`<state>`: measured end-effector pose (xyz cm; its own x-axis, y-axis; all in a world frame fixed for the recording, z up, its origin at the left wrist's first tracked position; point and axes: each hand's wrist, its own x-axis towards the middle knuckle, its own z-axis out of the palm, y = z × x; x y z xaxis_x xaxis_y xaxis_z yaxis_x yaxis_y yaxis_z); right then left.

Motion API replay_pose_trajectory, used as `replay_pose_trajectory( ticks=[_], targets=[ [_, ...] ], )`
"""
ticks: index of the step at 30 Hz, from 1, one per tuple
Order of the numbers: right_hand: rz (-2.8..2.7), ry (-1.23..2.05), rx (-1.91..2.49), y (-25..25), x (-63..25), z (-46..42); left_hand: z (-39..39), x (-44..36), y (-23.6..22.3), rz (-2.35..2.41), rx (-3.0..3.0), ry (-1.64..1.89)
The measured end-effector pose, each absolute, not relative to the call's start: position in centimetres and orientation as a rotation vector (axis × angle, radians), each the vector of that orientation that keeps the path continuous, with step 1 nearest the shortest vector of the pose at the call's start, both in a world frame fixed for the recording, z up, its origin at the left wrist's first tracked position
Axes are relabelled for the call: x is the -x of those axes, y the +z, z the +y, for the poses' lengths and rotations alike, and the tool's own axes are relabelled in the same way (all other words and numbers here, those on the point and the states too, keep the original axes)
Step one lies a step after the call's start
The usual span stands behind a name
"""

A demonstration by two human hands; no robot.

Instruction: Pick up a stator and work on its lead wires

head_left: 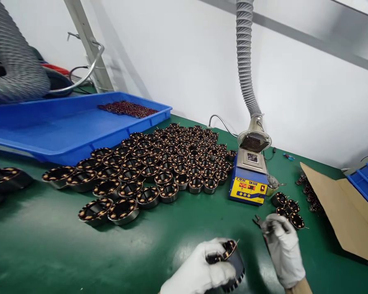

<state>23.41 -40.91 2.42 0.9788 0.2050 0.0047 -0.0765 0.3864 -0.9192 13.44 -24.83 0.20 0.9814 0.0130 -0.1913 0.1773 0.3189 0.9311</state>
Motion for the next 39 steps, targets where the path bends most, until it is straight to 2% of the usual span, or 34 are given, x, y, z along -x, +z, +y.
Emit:
replay_pose_trajectory(
  ticks=[4, 6, 12, 17, 24, 29, 33, 39],
  targets=[
    [-0.171, 0.756, 0.994, -0.1, -21.7, -38.6, -23.4, -16.8, 2.2, -0.033, -1.735, 0.036],
    [-0.097, 0.868, 0.856, -1.3, -21.3, -37.5, -23.2, -18.8, 2.7, -0.11, -1.874, 0.053],
    [-0.035, 0.917, 0.796, -2.8, -22.6, -36.8, -23.5, -20.4, 0.7, -0.178, -2.001, 0.04],
    [-0.023, 0.949, 0.729, -3.0, -22.6, -36.5, -22.9, -20.3, 0.1, -0.165, -1.769, -0.011],
    [-0.002, 1.035, 0.623, -2.2, -22.4, -36.3, -21.6, -21.7, -0.6, 0.326, -1.319, 0.152],
    [0.057, 0.952, 0.595, -3.2, -22.5, -36.0, -23.3, -21.3, -0.4, 0.29, -1.373, -0.046],
    [0.035, 0.913, 0.621, -3.8, -22.2, -35.9, -24.7, -21.3, -0.7, 0.371, -1.152, 0.108],
    [0.081, 1.079, 0.513, -2.7, -22.6, -36.5, -21.5, -21.8, -0.8, 0.52, -1.046, 0.447]
  ],
)
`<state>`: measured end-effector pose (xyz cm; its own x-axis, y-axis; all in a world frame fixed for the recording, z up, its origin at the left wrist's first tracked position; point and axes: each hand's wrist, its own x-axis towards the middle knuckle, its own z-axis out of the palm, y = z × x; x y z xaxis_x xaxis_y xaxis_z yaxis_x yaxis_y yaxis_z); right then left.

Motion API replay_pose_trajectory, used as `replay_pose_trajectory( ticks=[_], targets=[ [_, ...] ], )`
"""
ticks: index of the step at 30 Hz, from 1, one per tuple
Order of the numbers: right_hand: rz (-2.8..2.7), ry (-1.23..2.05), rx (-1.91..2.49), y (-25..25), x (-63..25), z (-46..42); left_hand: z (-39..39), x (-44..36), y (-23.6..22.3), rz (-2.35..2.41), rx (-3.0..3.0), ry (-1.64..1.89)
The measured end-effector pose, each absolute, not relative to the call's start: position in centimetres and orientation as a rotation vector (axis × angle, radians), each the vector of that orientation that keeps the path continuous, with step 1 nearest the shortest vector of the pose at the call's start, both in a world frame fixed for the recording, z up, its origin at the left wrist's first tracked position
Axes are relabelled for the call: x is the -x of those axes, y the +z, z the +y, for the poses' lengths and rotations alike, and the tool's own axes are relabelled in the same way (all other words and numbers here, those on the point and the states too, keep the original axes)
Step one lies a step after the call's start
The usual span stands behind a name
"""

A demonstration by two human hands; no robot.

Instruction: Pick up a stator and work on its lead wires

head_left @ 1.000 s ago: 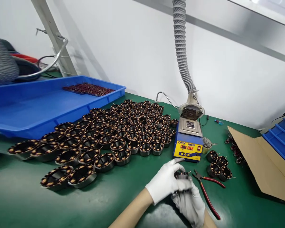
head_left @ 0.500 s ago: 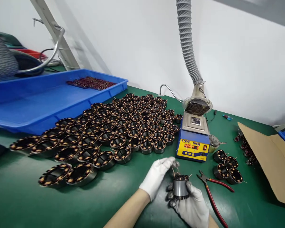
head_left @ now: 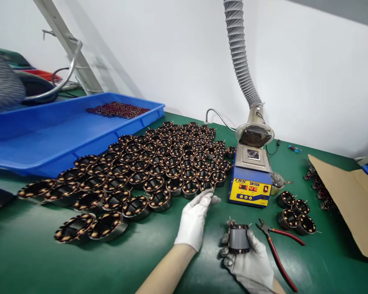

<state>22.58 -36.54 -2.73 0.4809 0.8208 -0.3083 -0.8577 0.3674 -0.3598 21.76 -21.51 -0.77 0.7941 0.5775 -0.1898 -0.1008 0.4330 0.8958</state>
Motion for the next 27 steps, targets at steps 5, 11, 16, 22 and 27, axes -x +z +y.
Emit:
replay_pose_trajectory(
  ticks=[5, 11, 16, 22, 27],
  targets=[
    [0.106, 1.114, 0.461, -2.3, -23.0, -36.7, -21.8, -20.4, -1.0, 0.089, -1.546, -0.131],
    [0.123, 1.073, 0.411, -2.5, -23.0, -36.9, -23.6, -20.3, -0.9, 0.138, -1.364, -0.196],
    [0.08, 1.145, 0.399, -2.5, -22.7, -36.5, -24.6, -21.1, -0.5, 0.411, -1.126, 0.122],
    [0.074, 1.186, 0.469, -2.4, -22.4, -36.6, -22.9, -22.0, -1.3, 0.491, -0.861, 0.395],
    [0.021, 1.109, 0.548, -2.8, -22.3, -36.3, -22.9, -21.1, 0.3, 0.409, -0.935, 0.167]
  ],
)
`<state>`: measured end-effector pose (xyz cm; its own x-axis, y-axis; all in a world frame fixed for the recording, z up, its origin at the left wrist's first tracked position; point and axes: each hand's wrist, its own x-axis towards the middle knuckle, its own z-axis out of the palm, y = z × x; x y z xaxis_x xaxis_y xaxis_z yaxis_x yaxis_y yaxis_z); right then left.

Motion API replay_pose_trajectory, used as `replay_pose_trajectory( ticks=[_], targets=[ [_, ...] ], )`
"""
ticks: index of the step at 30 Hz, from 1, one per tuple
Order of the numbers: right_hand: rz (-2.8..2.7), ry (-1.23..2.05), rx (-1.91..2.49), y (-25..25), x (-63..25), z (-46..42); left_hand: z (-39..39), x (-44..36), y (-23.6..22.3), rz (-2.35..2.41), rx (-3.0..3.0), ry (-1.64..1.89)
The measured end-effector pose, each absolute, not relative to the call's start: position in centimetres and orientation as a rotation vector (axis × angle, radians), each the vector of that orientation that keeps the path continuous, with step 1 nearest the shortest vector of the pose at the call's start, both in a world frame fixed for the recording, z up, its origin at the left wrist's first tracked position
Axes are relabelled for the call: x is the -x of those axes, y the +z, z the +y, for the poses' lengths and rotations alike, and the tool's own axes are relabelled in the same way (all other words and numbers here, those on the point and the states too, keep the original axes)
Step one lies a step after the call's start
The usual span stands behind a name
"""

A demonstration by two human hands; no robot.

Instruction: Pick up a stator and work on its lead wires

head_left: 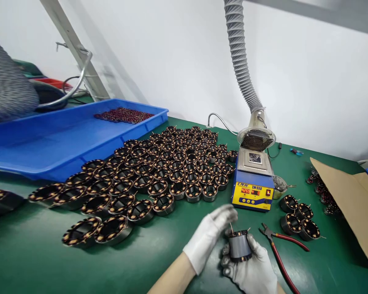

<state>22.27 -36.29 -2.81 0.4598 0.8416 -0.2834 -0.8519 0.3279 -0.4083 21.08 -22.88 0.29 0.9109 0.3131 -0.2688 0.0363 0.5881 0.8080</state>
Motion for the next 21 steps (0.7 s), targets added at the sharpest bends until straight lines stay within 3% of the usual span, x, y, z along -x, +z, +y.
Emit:
replay_pose_trajectory(
  ticks=[3, 9, 12, 15, 21],
  targets=[
    [-0.023, 0.939, 0.706, -3.3, -22.2, -36.1, -23.6, -20.6, 0.4, 0.437, -1.19, 0.028],
    [-0.232, 0.389, 1.466, -5.1, -22.0, -36.3, -20.9, -20.9, -1.2, 0.484, -0.985, 0.349],
    [-0.259, 0.12, 1.724, -6.1, -21.6, -35.9, -21.2, -20.5, -1.2, 0.305, -1.084, 0.103],
    [-0.374, 0.062, 1.887, -6.7, -21.3, -35.6, -23.5, -20.2, -1.1, 0.272, -1.21, -0.101],
    [-0.498, -0.067, 2.054, -6.3, -21.4, -35.7, -23.4, -21.1, -0.8, 0.465, -0.74, 0.197]
  ],
)
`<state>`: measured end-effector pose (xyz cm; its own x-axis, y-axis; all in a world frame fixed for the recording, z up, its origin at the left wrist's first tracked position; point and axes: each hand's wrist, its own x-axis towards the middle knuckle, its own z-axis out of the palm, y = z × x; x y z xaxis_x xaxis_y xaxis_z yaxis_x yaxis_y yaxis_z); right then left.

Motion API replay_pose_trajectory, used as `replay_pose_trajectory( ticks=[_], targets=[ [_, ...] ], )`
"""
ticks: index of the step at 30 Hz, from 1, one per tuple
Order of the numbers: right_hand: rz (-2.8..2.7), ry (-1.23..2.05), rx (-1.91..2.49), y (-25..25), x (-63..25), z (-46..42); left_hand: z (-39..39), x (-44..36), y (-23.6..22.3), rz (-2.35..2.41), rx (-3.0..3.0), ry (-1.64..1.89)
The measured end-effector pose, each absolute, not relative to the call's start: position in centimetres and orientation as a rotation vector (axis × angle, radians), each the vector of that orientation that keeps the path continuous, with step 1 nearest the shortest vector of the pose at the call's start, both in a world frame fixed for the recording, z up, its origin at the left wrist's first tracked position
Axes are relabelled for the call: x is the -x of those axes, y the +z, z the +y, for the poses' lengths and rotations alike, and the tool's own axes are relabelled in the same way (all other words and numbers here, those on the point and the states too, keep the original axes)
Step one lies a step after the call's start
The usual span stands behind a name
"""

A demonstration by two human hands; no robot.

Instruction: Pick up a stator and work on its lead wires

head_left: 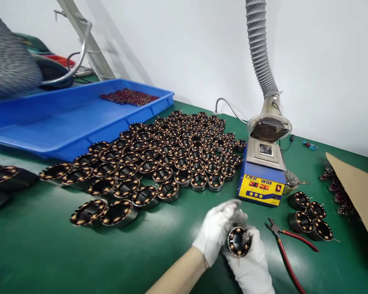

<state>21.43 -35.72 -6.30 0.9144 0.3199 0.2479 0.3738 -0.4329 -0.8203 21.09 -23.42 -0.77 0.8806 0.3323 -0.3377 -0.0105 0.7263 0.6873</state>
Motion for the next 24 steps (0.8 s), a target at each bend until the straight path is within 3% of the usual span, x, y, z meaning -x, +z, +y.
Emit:
replay_pose_trajectory(
  ticks=[3, 8, 16, 24],
  targets=[
    [-0.471, -0.075, 2.065, -6.3, -21.5, -35.8, -20.9, -20.8, 0.0, 0.456, -0.817, 0.31],
    [-0.407, -0.017, 2.038, -7.1, -21.3, -36.0, -20.6, -20.1, 0.1, 0.372, -1.355, -0.192],
    [-0.449, 0.043, 2.046, -6.2, -21.4, -36.1, -20.7, -20.8, 0.2, 0.527, -1.094, 0.179],
    [-0.472, 0.068, 1.975, -5.8, -21.4, -36.0, -21.9, -20.6, -0.2, 0.576, -1.244, -0.082]
  ],
)
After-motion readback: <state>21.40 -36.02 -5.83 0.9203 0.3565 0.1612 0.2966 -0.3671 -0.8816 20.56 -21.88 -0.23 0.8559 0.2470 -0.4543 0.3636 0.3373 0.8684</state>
